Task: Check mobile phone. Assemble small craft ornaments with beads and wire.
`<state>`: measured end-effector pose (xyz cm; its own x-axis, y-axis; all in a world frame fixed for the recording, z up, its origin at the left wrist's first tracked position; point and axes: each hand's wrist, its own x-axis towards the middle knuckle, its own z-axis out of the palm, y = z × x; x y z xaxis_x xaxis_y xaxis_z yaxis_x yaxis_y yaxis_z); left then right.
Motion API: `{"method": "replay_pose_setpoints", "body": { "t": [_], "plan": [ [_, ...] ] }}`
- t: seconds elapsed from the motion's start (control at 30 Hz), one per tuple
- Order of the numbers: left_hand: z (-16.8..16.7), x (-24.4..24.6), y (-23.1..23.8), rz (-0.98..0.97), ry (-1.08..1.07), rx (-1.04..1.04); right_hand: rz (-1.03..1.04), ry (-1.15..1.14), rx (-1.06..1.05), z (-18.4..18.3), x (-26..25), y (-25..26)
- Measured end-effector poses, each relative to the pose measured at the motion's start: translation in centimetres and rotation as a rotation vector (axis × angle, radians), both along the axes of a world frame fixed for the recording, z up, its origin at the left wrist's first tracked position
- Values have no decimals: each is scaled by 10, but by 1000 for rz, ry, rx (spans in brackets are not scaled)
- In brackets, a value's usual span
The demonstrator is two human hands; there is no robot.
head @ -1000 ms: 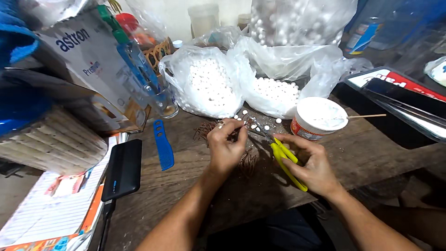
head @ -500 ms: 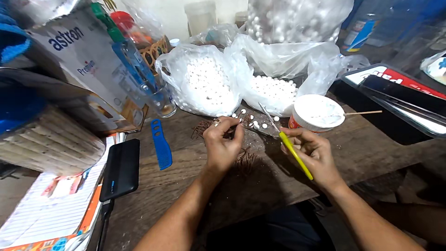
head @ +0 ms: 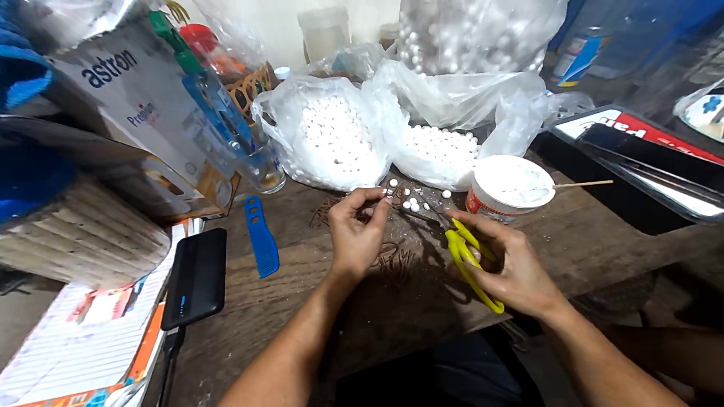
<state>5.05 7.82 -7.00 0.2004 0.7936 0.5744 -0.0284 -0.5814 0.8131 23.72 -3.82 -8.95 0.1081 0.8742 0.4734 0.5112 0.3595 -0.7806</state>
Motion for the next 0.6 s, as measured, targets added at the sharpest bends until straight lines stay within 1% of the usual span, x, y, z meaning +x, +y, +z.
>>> {"method": "replay_pose_setpoints", "body": {
  "t": [0.1, 0.3, 0.6],
  "plan": [
    [-1, 0, 0, -9, 8, 43, -35, -55, 4, 3, -1, 2],
    [-5, 2, 0, -27, 14, 137, -61, -78, -2, 3, 0, 3],
    [-6, 2, 1, -30, 30, 159, -53, -53, 15, 0, 0, 2]
  ]
}}
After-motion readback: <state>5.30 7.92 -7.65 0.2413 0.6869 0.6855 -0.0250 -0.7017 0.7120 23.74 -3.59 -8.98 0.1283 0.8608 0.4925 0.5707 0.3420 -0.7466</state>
